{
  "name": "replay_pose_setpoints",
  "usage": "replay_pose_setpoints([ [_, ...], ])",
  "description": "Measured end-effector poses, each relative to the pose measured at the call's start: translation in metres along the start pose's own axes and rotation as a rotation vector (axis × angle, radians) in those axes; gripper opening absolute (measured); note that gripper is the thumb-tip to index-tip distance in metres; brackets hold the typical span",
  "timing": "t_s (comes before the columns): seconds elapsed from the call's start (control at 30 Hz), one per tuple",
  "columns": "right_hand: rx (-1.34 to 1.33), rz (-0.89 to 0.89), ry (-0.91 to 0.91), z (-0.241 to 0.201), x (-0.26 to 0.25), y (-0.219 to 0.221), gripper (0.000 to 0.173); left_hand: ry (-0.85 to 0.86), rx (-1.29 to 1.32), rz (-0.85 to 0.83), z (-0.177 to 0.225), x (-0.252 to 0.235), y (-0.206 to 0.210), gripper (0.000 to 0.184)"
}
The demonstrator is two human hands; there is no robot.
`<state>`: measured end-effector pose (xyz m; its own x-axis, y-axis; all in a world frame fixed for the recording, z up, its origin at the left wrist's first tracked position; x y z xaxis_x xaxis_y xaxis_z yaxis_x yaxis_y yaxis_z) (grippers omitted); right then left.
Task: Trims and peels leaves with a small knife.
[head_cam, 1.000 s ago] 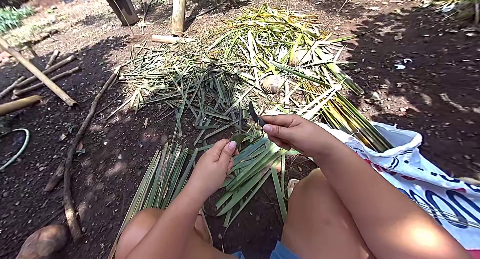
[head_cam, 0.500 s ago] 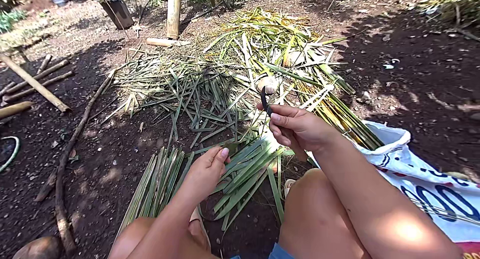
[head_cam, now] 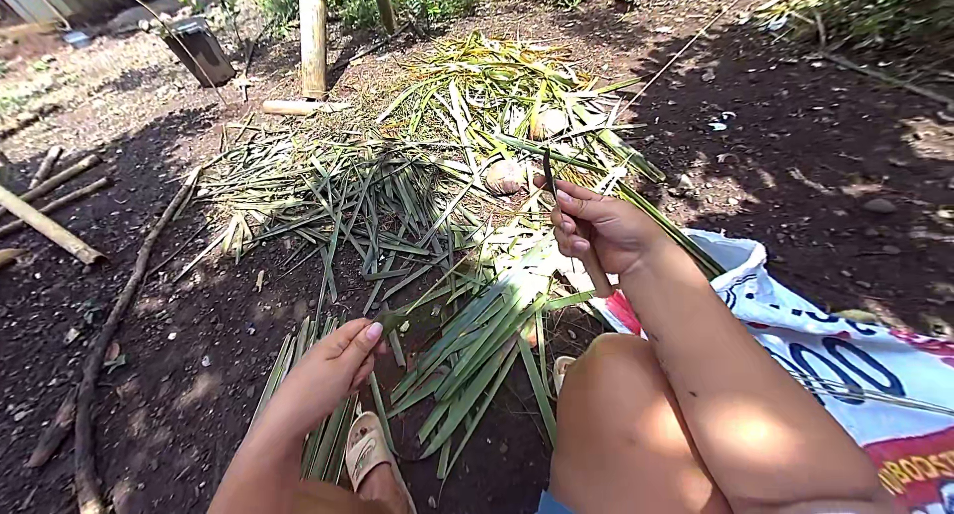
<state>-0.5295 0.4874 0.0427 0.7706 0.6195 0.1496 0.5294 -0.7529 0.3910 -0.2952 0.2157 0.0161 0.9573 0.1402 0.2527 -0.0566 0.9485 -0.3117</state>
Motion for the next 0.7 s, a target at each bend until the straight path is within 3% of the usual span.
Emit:
replay_pose_setpoints([
  [0.37,-0.062,0.06,-0.085,-0.007,-0.002,-0.034,0.03,-0.019,-0.216,0.104,-0.034,0.039,-0.093,0.031],
  [0.7,-0.168,0.112,-0.121,-0.008,-0.006,-0.057,0.028,-0.098,-0.342,0.321,-0.096,0.122,-0.185,0.035],
])
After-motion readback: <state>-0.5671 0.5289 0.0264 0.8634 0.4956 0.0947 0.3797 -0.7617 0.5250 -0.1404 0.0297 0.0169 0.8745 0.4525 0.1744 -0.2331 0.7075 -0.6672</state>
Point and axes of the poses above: each hand's wrist, its own x-axis away from the middle knuckle, its own y-axis out of the palm, z = x × y, the point moved 7 cm from there along -x, towards the middle knuckle, and after that the axes turned 2 degrees about y, right-handed, at the moved point
